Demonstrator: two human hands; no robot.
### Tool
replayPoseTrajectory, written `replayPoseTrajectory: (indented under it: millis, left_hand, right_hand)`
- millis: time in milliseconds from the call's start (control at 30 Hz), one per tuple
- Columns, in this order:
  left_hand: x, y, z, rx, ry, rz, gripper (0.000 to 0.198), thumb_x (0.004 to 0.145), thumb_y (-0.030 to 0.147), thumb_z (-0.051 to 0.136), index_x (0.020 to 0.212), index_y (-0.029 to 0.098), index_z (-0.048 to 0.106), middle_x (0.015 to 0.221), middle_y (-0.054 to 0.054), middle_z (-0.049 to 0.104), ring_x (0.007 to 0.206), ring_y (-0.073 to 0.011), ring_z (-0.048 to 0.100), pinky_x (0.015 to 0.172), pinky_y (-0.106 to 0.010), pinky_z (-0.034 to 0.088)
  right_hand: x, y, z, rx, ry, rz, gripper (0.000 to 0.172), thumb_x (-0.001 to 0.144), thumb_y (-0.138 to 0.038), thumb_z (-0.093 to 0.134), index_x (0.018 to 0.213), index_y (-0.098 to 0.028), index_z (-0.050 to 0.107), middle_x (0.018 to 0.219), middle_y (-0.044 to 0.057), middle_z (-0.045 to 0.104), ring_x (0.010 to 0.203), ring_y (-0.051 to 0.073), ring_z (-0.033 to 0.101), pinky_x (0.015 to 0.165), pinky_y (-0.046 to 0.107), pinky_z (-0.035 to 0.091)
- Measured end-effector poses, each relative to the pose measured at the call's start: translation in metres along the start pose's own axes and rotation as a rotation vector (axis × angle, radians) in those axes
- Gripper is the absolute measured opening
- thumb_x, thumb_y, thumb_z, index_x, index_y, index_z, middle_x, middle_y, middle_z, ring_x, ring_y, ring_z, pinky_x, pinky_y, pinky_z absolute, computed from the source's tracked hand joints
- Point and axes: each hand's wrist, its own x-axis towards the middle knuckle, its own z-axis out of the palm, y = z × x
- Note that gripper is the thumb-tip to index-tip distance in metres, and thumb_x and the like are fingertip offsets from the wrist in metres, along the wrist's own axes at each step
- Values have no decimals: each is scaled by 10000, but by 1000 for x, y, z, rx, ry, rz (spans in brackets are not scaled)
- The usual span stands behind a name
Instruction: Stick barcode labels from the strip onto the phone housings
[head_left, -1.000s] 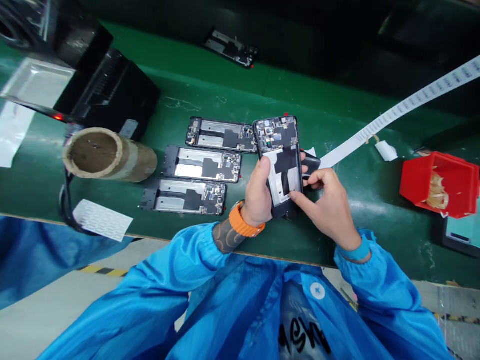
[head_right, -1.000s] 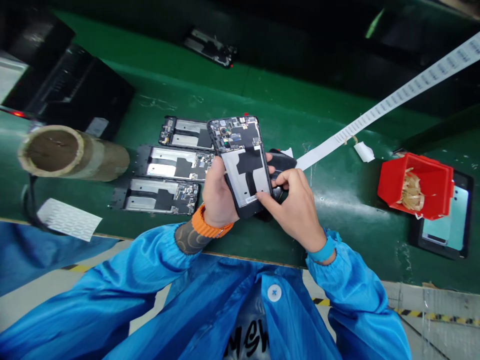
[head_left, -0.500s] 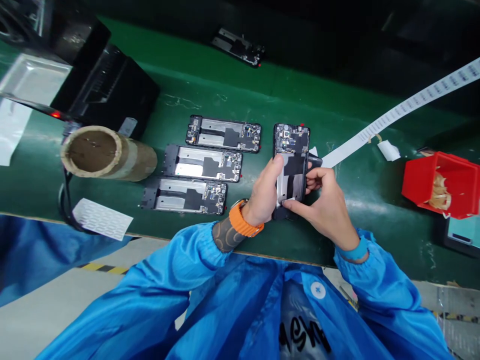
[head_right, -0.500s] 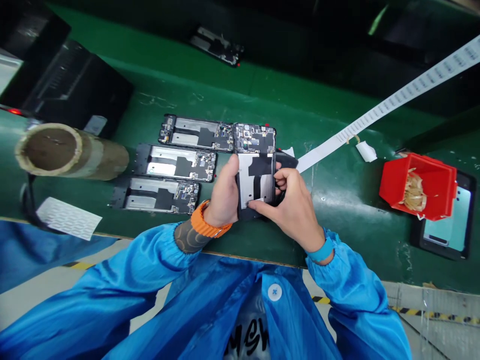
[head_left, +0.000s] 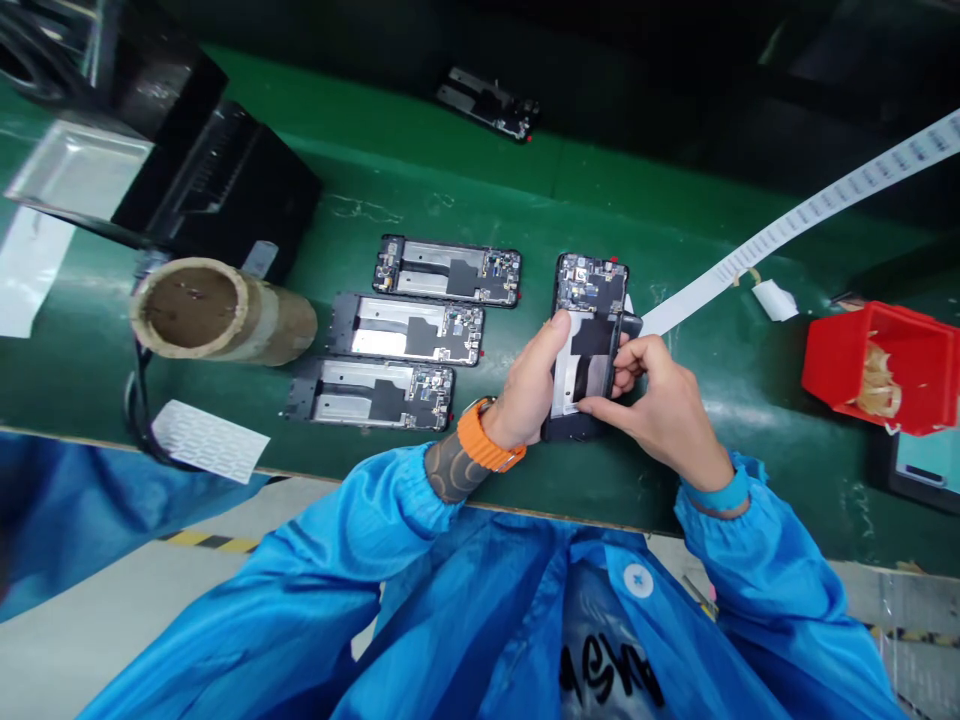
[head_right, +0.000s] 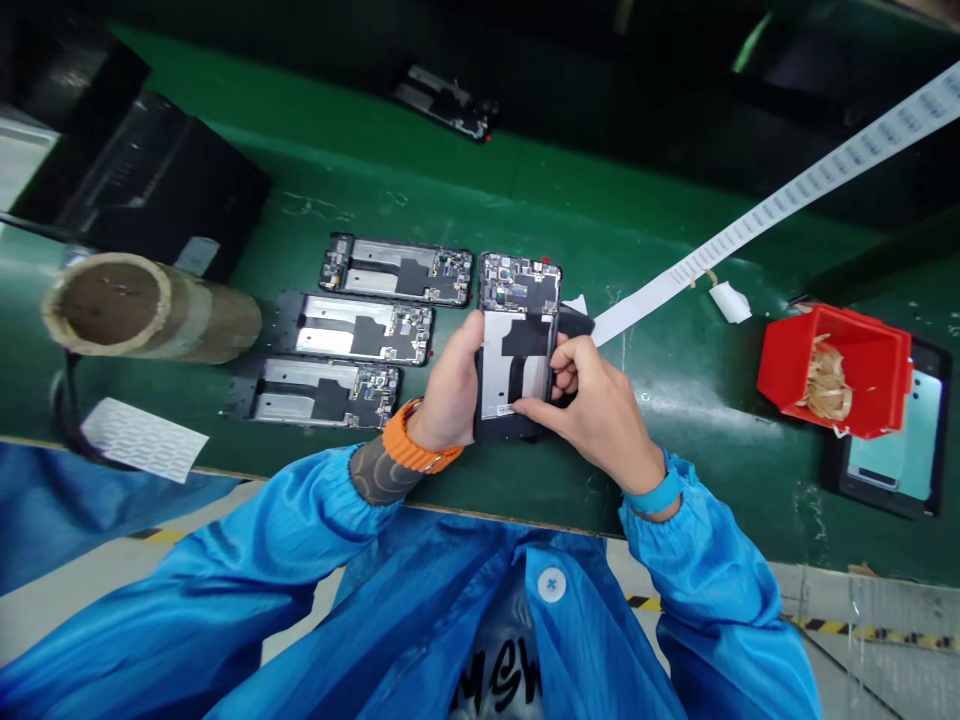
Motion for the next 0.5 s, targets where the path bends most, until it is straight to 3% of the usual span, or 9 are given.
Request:
replayPoseTrajectory:
  millis: [400, 500]
  left_hand:
    - [0, 8, 3, -16, 103, 23, 507, 987, 532, 429, 1277, 194, 672, 979, -82, 754, 1162, -341, 676, 891, -443, 606]
    - [0, 7, 2, -32, 57, 7, 521, 1002, 520, 381, 1247, 181, 692, 949, -87, 758, 1164, -340, 676, 909, -454, 600]
  right_hand:
    - [2, -1, -6, 72, -6, -53, 283, 825, -272, 750, 957, -250, 500, 789, -34, 585, 708, 146, 595, 688, 290, 510]
    - [2, -2, -6, 77, 4, -68, 237, 851, -276, 714, 941, -249, 497, 779, -33, 583, 700, 144, 589, 680, 284, 506]
